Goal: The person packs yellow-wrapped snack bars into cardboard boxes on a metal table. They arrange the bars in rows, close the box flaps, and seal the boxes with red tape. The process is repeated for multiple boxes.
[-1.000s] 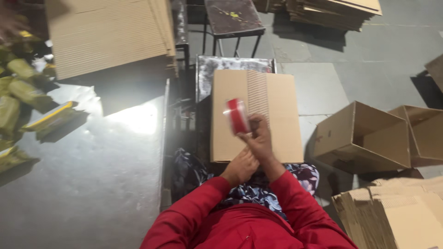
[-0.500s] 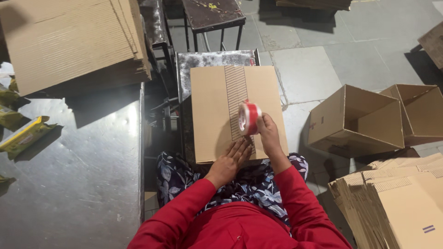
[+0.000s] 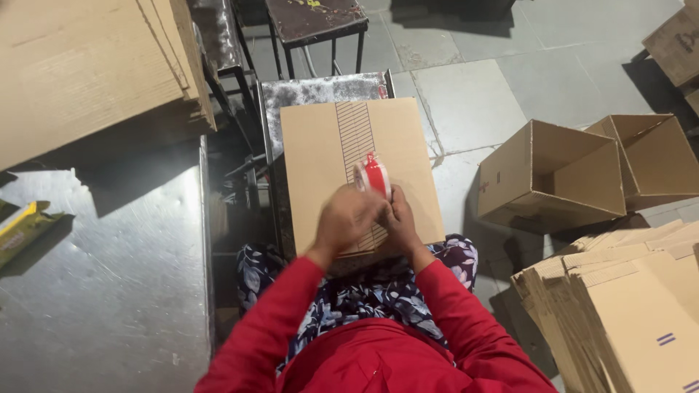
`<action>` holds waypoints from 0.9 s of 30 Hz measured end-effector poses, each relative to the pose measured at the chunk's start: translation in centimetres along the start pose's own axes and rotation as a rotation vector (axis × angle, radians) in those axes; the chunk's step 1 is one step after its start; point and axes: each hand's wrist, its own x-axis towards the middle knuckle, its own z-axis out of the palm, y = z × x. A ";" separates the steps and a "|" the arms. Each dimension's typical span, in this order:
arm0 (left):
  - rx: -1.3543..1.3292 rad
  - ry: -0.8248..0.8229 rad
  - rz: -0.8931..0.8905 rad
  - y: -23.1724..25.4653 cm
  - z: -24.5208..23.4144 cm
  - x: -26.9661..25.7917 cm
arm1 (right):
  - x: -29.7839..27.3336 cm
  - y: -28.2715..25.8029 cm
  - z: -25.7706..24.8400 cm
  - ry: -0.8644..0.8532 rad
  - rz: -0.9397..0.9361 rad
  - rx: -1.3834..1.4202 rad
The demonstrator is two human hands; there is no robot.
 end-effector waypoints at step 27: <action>-0.053 -0.389 -0.545 -3.2 2.0 11.4 | -1.4 -0.5 0.7 -0.049 0.062 0.111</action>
